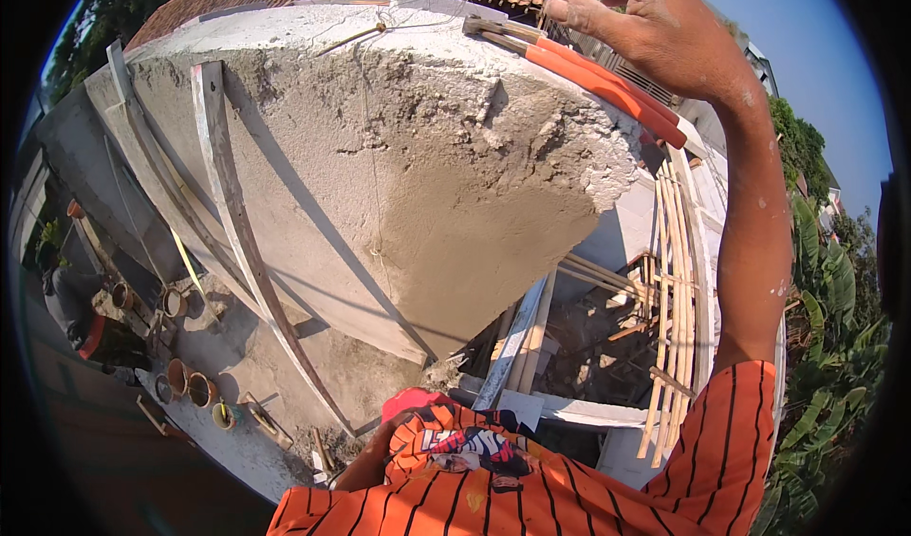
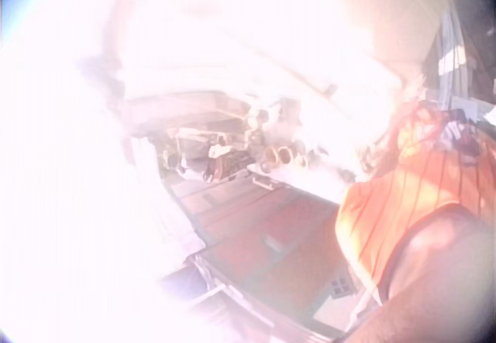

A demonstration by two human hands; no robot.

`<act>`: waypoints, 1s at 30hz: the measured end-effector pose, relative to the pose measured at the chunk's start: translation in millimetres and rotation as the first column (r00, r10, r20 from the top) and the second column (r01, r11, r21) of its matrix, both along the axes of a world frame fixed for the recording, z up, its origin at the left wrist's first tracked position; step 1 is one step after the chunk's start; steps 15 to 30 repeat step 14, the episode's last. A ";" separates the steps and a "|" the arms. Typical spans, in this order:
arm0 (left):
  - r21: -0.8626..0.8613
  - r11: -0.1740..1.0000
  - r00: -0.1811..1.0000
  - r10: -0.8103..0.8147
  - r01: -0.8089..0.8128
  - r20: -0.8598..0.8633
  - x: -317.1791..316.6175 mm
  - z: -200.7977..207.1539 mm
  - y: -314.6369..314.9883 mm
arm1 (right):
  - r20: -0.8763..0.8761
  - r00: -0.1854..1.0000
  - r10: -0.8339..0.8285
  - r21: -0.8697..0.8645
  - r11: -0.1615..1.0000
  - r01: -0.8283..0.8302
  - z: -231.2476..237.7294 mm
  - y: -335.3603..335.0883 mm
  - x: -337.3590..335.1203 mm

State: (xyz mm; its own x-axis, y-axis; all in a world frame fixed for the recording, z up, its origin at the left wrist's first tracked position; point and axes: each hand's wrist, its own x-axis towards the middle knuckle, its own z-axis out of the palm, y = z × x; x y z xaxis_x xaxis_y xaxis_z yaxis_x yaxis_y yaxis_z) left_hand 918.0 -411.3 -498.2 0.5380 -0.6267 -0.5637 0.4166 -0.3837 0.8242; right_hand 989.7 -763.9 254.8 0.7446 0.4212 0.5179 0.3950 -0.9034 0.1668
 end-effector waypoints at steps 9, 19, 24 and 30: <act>0.241 0.967 0.976 0.032 -0.085 0.214 65.3 5.3 -14.1 | 0.337 0.932 -0.135 0.263 0.964 0.044 -19.8 -26.0 -82.3; 0.099 0.995 0.994 0.012 -0.023 0.108 86.4 17.4 -36.5 | 0.830 0.523 0.194 0.123 0.851 -0.511 -59.8 34.3 -273.5; 0.099 0.995 0.994 0.012 -0.023 0.108 86.4 17.4 -36.5 | 0.830 0.523 0.194 0.123 0.851 -0.511 -59.8 34.3 -273.5; 0.099 0.995 0.994 0.012 -0.023 0.108 86.4 17.4 -36.5 | 0.830 0.523 0.194 0.123 0.851 -0.511 -59.8 34.3 -273.5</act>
